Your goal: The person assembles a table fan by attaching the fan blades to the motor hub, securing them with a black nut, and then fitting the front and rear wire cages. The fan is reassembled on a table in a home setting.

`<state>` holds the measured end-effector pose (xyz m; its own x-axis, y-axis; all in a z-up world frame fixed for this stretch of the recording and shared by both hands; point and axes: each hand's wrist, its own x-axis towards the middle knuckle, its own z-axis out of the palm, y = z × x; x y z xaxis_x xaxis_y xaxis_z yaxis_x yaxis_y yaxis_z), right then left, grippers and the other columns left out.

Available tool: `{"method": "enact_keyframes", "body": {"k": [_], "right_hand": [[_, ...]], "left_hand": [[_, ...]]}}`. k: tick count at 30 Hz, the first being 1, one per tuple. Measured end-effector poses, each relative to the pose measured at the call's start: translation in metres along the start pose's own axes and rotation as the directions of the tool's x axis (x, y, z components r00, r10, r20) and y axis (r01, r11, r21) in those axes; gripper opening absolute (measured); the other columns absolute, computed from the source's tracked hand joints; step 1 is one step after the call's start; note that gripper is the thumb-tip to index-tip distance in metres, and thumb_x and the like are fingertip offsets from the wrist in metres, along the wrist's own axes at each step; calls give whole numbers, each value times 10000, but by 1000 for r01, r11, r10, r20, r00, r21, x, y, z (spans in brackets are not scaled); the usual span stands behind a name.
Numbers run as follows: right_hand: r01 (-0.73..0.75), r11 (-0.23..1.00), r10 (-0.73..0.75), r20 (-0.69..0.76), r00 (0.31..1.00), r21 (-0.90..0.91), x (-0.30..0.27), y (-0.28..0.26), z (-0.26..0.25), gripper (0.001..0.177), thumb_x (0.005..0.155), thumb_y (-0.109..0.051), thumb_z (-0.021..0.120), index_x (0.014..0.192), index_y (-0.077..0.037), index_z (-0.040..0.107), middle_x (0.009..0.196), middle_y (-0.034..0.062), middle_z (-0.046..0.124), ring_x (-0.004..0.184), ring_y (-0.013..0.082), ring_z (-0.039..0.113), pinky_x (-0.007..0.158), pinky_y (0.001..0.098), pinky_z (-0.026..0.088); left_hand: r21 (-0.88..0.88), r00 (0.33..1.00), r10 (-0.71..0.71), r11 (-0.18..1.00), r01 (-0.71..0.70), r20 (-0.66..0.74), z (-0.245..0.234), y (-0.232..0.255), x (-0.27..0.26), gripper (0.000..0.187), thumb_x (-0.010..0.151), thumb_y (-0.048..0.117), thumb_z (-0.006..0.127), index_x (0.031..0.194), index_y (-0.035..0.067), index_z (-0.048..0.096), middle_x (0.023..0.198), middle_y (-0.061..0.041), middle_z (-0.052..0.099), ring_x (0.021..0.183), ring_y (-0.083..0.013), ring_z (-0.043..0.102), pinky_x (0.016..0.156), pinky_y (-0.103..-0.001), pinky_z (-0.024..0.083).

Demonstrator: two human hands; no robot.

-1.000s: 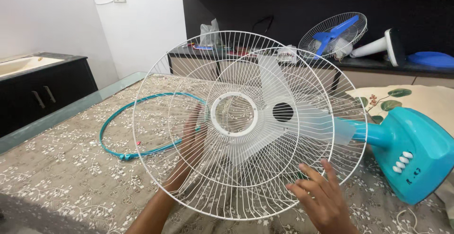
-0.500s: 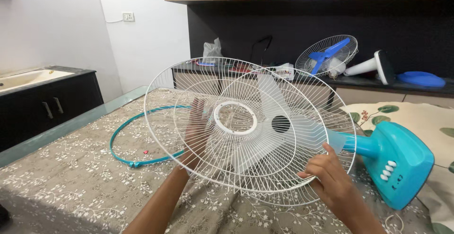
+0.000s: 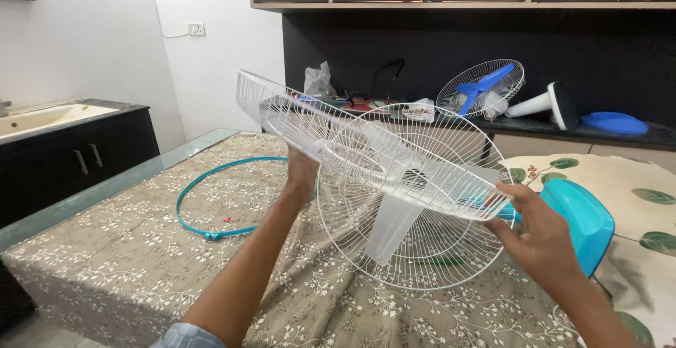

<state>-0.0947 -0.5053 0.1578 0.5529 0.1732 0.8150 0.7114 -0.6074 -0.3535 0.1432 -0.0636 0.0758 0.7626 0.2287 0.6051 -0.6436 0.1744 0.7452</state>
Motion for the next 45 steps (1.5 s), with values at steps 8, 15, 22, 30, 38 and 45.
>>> {"method": "enact_keyframes", "body": {"k": [8, 15, 22, 30, 38, 45], "right_hand": [[52, 914, -66, 21, 998, 402, 18, -23, -24, 429, 895, -27, 697, 1288, 47, 541, 1226, 160, 655, 1241, 241, 638, 1077, 415, 538], [-48, 907, 31, 47, 998, 419, 38, -17, -37, 426, 928, -45, 641, 1324, 49, 515, 1215, 175, 666, 1144, 243, 668, 993, 391, 568], [-226, 764, 224, 80, 971, 604, 36, 18, -25, 427, 994, -105, 565, 1387, 39, 477, 1266, 138, 623, 1187, 230, 639, 991, 426, 565], [-338, 689, 317, 153, 936, 641, 31, 45, -7, 581, 983, -81, 543, 1539, 9, 403, 1270, 129, 631, 1139, 248, 652, 935, 512, 559], [-478, 644, 572, 38, 819, 597, 14, 119, 46, 587, 1079, -312, 484, 1595, -45, 397, 1310, 106, 609, 1047, 215, 629, 775, 421, 593], [-436, 675, 591, -83, 803, 595, -8, 167, 73, 506, 1144, -371, 471, 1514, -39, 564, 1245, 118, 654, 967, 147, 616, 732, 327, 559]], "left_hand": [[-6, 997, -48, 999, 48, -62, 24, 111, 5, 1065, 850, 859, 168, 1631, 182, -84, 1721, -127, 6, 1587, -301, 80, 1245, -498, 111], [13, 991, -47, 999, 49, -129, 21, 133, 4, 1054, 866, 825, 255, 1638, 153, 0, 1711, -127, 62, 1559, -361, 130, 1234, -518, 185], [227, 973, 157, 967, -117, -167, 19, 154, -31, 895, 1011, 689, 424, 1623, 70, 214, 1646, -227, 325, 1503, -338, 360, 1197, -447, 329], [469, 925, 307, 866, -174, -223, 18, 157, -53, 753, 991, 622, 522, 1502, 68, 509, 1274, -107, 605, 953, -143, 573, 782, -306, 509], [541, 960, 203, 838, -68, -193, 20, 88, -80, 741, 930, 559, 627, 1472, 62, 537, 1203, -76, 620, 916, -157, 598, 781, -311, 516], [572, 983, 117, 820, -15, -142, 23, 47, -93, 716, 920, 504, 655, 1475, 62, 557, 1065, -96, 618, 877, -160, 582, 743, -329, 509]]}}
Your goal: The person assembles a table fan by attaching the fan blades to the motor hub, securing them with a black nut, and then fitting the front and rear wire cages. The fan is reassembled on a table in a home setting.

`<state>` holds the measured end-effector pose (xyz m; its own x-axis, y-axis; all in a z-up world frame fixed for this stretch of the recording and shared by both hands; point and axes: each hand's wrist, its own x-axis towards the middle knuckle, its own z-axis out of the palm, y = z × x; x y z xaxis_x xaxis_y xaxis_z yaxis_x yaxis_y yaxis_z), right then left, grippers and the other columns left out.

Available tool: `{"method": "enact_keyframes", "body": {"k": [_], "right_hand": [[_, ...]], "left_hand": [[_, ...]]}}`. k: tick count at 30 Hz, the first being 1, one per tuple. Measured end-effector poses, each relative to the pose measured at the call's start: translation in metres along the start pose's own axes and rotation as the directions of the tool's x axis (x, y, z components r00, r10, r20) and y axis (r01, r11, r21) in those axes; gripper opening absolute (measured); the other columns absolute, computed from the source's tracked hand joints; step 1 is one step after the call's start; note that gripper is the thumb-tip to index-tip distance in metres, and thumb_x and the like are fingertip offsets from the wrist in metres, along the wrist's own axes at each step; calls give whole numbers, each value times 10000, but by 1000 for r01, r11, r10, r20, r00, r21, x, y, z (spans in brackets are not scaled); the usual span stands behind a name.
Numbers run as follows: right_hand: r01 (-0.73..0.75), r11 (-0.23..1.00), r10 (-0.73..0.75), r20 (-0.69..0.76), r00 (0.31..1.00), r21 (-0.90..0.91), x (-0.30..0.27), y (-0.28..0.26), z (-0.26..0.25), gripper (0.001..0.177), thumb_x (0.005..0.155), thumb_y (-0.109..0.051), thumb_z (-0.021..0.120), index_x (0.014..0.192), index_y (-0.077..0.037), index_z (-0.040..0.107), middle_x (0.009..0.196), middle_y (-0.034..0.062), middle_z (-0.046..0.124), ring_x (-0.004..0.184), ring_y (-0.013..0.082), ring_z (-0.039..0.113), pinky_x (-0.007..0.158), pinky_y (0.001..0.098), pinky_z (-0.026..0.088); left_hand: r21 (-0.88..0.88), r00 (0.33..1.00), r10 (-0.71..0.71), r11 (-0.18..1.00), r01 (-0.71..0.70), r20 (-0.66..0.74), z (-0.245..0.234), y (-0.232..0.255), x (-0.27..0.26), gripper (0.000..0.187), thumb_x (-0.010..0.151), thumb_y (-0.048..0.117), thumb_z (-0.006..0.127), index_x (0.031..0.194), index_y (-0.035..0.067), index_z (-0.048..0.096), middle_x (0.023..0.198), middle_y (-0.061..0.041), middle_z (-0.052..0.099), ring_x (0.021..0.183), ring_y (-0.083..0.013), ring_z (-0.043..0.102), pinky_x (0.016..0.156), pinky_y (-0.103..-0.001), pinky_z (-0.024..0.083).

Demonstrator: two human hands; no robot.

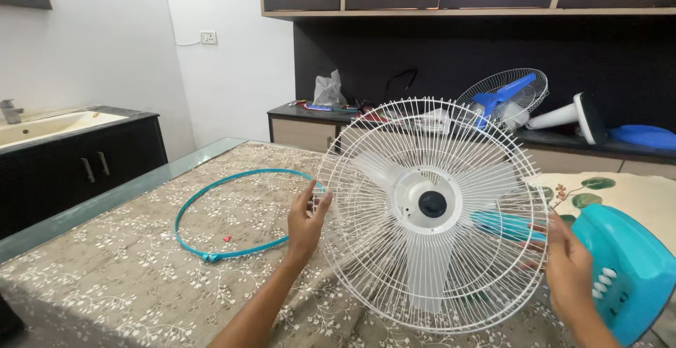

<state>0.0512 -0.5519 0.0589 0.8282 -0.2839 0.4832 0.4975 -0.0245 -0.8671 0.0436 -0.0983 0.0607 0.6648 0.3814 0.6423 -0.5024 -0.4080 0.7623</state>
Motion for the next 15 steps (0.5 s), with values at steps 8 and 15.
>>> {"method": "enact_keyframes", "body": {"k": [8, 15], "right_hand": [[198, 952, -258, -262, 930, -234, -4, 29, 4, 387, 1181, -272, 545, 1360, 57, 643, 1151, 102, 684, 957, 133, 633, 747, 290, 539], [248, 924, -337, -316, 887, -290, -3, 36, 3, 329, 1163, -175, 665, 1349, 96, 640, 1079, 138, 686, 877, 111, 609, 738, 270, 478]], "left_hand": [[-190, 1000, -15, 982, 12, -11, 22, -9, -5, 671, 900, 421, 658, 1458, 65, 551, 1056, -61, 538, 938, -147, 570, 704, -331, 462], [-207, 999, -14, 978, 8, -30, 30, -11, -16, 678, 930, 365, 623, 1546, 113, 488, 1152, -88, 455, 1044, -186, 504, 898, -340, 446]]}}
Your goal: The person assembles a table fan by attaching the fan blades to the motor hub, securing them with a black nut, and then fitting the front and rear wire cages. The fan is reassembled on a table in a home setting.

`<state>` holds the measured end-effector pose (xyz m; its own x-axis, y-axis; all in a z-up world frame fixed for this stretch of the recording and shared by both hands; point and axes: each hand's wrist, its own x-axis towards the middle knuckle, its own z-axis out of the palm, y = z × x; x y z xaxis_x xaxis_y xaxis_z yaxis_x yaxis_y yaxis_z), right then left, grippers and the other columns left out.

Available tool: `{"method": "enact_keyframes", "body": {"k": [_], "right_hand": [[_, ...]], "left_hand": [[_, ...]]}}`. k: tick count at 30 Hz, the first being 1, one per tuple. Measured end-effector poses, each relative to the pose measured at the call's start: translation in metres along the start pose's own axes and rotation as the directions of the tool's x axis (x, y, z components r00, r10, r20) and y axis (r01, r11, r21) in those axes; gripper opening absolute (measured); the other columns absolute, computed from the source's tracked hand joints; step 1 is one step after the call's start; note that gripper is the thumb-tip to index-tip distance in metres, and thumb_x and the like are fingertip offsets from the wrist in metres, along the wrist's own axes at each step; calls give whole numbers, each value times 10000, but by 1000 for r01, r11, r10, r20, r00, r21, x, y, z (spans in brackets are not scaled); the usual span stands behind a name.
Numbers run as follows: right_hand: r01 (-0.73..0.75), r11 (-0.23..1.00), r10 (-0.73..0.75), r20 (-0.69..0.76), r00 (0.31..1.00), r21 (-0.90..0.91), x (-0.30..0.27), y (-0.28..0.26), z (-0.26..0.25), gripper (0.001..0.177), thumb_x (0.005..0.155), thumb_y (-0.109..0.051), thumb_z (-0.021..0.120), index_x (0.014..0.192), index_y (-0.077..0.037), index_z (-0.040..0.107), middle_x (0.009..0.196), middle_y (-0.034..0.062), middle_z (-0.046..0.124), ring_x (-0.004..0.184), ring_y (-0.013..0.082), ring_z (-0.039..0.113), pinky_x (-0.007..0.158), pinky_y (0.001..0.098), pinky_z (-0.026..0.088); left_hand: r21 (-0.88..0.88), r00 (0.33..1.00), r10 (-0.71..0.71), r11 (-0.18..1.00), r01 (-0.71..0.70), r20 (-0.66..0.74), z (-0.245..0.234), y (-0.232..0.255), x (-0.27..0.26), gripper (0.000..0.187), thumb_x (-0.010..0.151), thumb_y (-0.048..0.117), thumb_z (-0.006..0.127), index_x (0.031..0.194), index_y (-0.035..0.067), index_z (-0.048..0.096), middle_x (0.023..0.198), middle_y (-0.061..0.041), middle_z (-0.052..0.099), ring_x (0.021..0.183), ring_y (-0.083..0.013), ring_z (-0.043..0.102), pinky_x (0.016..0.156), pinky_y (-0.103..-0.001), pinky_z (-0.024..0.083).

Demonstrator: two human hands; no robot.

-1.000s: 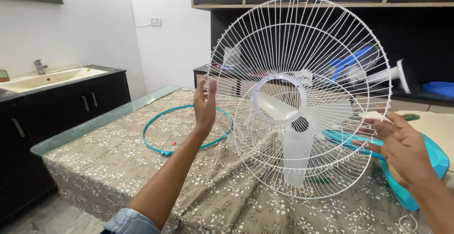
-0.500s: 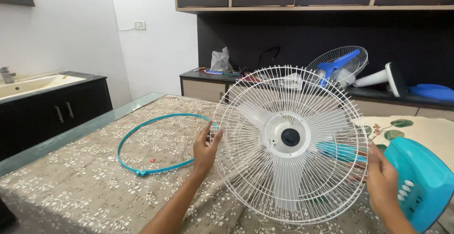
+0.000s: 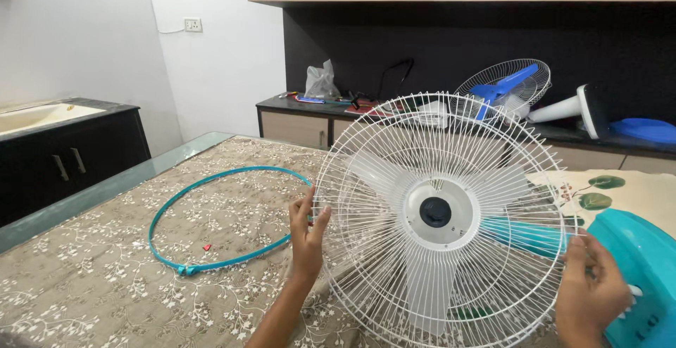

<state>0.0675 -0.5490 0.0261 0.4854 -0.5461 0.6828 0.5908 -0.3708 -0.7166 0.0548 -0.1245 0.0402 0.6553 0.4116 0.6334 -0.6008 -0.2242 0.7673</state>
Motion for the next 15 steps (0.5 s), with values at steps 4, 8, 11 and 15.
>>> {"method": "enact_keyframes", "body": {"k": [4, 8, 11, 15], "right_hand": [[150, 986, -154, 53, 987, 69, -7, 0, 1, 375, 1127, -129, 654, 1407, 117, 608, 1232, 142, 671, 1061, 135, 612, 928, 269, 481], [61, 996, -69, 110, 991, 71, -21, -6, -4, 493, 1111, -138, 637, 1527, 80, 489, 1313, 183, 583, 1144, 195, 560, 899, 334, 459], [120, 985, -143, 197, 970, 124, -30, -11, -6, 625, 1077, -82, 583, 1635, 67, 345, 1545, 197, 483, 1377, 234, 500, 1098, 359, 421], [53, 973, -122, 302, 945, 227, -45, -20, -8, 780, 976, -50, 555, 1668, 56, 210, 1642, 193, 385, 1465, 254, 413, 1206, 379, 320]], "left_hand": [[-15, 998, 46, 999, -47, -41, 7, 3, -9, 693, 961, 374, 614, 1560, 74, 435, 1206, -84, 445, 1127, -186, 500, 989, -334, 445], [-28, 1000, -8, 1000, 8, -20, 4, 9, -13, 700, 962, 386, 601, 1566, 79, 425, 1238, -102, 437, 1208, -229, 485, 1058, -385, 412], [46, 999, 47, 998, -48, 14, 3, 11, -18, 731, 972, 412, 577, 1595, 92, 366, 1364, -135, 423, 1348, -261, 437, 1162, -450, 344], [130, 987, 147, 980, -154, 58, -4, 10, -36, 789, 952, 441, 554, 1613, 102, 288, 1615, -164, 345, 1506, -335, 305, 1219, -539, 235]]}}
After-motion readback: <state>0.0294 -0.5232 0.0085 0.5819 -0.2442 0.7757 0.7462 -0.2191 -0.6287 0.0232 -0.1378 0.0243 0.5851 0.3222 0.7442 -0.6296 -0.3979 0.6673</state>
